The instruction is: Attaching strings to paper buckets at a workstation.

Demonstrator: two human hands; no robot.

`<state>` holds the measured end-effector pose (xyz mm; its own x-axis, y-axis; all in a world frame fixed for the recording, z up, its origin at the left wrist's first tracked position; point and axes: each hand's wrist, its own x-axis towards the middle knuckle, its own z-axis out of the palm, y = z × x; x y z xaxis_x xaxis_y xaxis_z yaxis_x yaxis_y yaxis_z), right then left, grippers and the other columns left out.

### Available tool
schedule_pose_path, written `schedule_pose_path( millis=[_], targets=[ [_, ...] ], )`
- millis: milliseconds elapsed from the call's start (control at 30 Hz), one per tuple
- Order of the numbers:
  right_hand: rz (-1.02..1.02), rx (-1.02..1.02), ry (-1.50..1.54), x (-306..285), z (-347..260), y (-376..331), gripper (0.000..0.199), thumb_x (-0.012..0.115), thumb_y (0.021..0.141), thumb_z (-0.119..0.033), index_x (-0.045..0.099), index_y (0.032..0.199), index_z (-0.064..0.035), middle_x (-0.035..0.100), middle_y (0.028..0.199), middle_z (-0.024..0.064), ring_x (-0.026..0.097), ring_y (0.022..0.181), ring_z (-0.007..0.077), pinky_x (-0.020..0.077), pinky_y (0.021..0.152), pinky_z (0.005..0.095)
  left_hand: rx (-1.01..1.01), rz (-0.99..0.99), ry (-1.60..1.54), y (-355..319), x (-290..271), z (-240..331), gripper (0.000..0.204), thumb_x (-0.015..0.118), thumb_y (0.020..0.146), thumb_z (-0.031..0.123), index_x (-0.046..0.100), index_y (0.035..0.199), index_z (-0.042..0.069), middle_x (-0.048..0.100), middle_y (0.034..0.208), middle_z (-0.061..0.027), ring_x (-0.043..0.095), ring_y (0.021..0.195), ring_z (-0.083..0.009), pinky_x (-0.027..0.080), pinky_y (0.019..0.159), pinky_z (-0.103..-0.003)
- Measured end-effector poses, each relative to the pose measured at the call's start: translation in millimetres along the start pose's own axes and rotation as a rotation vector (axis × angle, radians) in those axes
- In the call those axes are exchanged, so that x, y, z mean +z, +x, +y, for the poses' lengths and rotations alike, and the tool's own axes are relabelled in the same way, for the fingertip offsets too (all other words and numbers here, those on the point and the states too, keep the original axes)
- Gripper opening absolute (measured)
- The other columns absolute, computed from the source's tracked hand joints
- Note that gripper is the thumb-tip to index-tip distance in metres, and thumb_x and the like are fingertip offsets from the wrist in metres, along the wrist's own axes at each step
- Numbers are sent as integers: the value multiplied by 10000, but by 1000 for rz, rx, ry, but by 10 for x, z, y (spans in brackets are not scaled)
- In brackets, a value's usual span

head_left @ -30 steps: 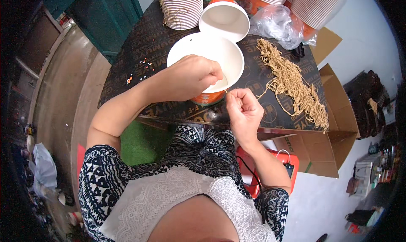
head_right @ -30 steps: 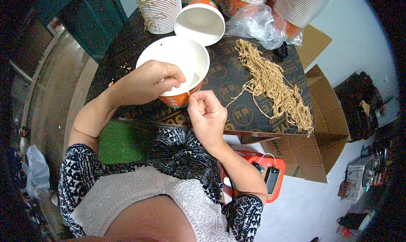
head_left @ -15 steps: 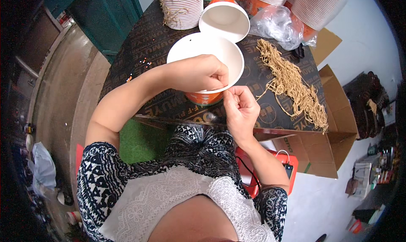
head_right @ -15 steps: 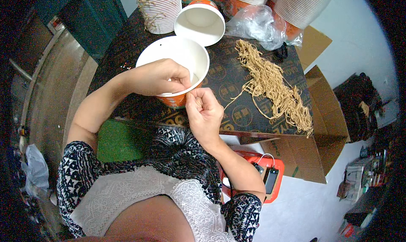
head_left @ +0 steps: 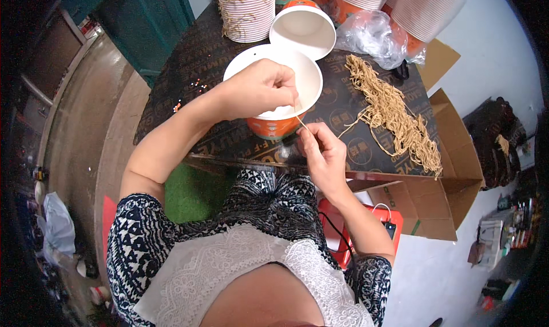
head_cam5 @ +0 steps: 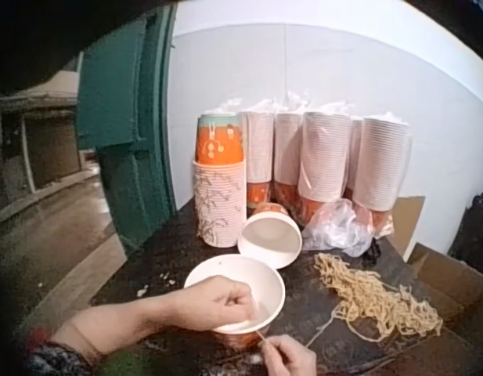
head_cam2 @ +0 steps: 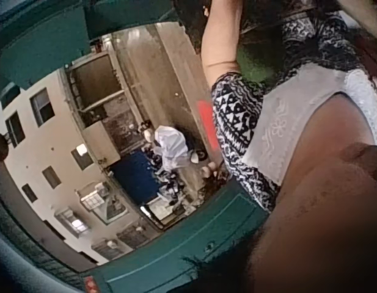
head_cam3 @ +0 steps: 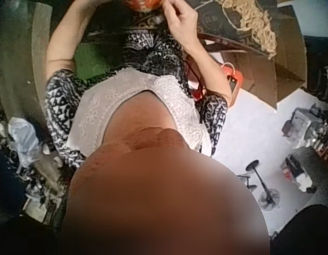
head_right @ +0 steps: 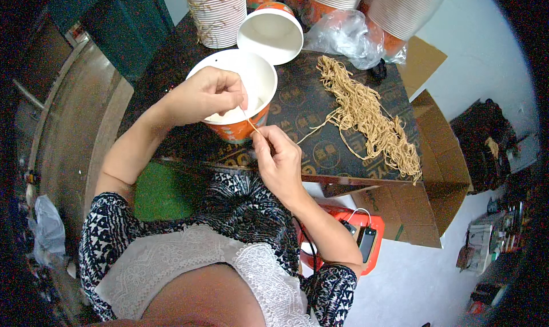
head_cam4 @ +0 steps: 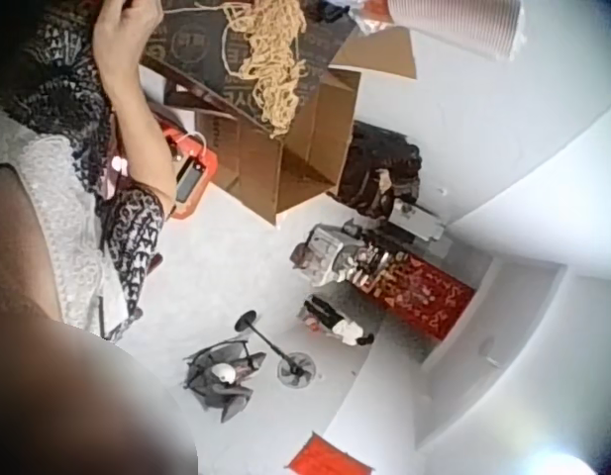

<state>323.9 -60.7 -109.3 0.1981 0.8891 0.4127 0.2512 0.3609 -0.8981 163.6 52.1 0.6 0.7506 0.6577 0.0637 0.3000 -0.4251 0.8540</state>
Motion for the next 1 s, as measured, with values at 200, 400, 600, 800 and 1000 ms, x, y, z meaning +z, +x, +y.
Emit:
schedule_pose_path(
  millis=[200, 400, 600, 800, 1000],
  targets=[
    [-77, 43, 29, -11, -12, 66, 118, 595, 934, -86, 626, 898, 22, 587, 724, 69, 533, 636, 113, 443, 599, 277, -22, -97, -443, 20, 28, 91, 84, 613, 847, 72, 634, 808, 0, 682, 767, -86, 542, 537, -58, 434, 515, -204],
    [-131, 49, 59, -132, -189, 109, 107, 593, 930, -67, 630, 887, 24, 620, 728, 60, 568, 660, 100, 461, 615, 256, -10, -159, -376, 51, 71, 9, 99, 655, 855, 83, 645, 835, -13, 656, 731, -57, 549, 557, -67, 440, 531, -206],
    [-49, -24, -25, -336, -505, 282, 107, 617, 919, -63, 624, 845, 14, 585, 670, 40, 519, 616, 77, 434, 566, 252, 35, -151, -277, 24, 153, 23, 155, 739, 781, 60, 664, 891, -19, 652, 782, -18, 589, 700, -59, 494, 650, -222],
    [-92, -173, -146, -292, -577, 443, 82, 613, 942, -60, 623, 915, 16, 624, 774, -8, 554, 712, 54, 470, 638, 220, 94, -159, -138, 33, 172, 140, 168, 743, 800, 82, 663, 919, -6, 650, 799, -4, 574, 724, -45, 479, 660, -221],
    [-69, -174, 50, -402, -649, 531, 71, 648, 872, -37, 618, 851, 24, 637, 739, 81, 593, 645, 115, 475, 584, 273, 142, -130, -97, 83, 160, 112, 104, 688, 802, 62, 642, 873, 2, 622, 758, 11, 542, 695, -44, 458, 632, -225]
  ],
)
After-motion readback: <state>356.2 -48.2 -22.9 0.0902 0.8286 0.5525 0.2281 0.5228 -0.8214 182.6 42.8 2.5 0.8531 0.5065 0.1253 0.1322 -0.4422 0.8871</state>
